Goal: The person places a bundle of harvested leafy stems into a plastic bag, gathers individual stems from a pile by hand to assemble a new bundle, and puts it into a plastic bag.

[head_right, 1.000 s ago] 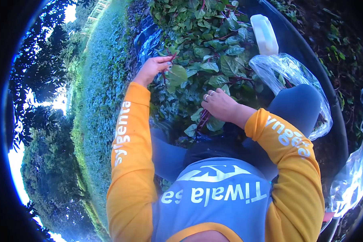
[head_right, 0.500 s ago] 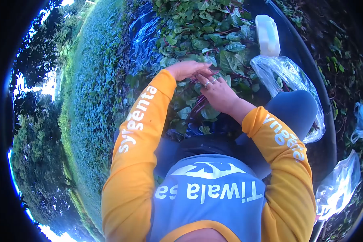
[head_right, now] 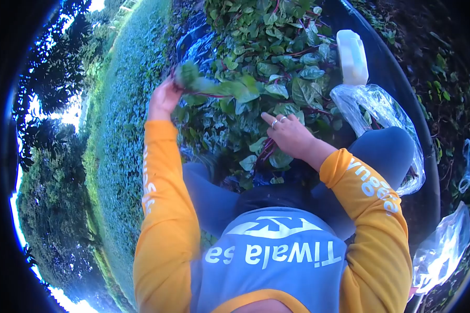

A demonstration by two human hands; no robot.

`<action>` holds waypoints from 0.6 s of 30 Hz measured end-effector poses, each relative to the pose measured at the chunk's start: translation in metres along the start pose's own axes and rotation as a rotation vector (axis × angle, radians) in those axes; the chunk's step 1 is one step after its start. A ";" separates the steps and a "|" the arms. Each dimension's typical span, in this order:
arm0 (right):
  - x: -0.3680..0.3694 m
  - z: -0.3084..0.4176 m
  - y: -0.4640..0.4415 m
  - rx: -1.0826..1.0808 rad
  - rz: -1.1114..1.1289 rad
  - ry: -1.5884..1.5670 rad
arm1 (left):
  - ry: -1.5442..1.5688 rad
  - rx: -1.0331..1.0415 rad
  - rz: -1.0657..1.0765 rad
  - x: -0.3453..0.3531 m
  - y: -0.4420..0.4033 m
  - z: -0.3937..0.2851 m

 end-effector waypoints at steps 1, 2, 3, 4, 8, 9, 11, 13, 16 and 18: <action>0.000 0.002 -0.001 -0.020 -0.003 0.017 | 0.040 0.086 -0.130 0.000 0.022 -0.005; 0.000 0.004 -0.002 -0.020 0.053 0.021 | 0.102 0.136 -0.191 -0.013 0.036 -0.007; -0.002 0.005 -0.003 -0.023 0.040 0.025 | 0.180 0.148 -0.187 -0.025 0.043 -0.002; -0.002 0.005 -0.003 -0.023 0.068 0.013 | 0.267 0.162 -0.180 -0.037 0.050 0.005; -0.001 0.008 -0.002 -0.029 0.111 -0.025 | 0.571 0.132 -0.041 -0.065 0.059 0.047; 0.000 0.008 -0.001 -0.024 0.106 -0.019 | 0.638 0.117 0.000 -0.069 0.060 0.060; -0.003 0.010 -0.002 -0.055 0.104 0.016 | 0.752 0.088 0.083 -0.072 0.060 0.080; -0.003 0.010 -0.003 -0.041 0.133 -0.002 | 0.833 0.067 0.155 -0.074 0.058 0.091; -0.003 0.011 -0.003 -0.045 0.149 0.006 | 0.920 0.033 0.240 -0.074 0.055 0.102; -0.002 0.010 -0.003 -0.044 0.142 0.011 | 0.967 0.006 0.294 -0.075 0.056 0.106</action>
Point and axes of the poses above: each hand's wrist, its own y-axis away from the middle knuckle, its own x-axis out of the palm, z = x × y, the point moved 5 cm from there along -y, towards the middle knuckle, and after that the axes turned 14 degrees about y, right-handed, at the moved point
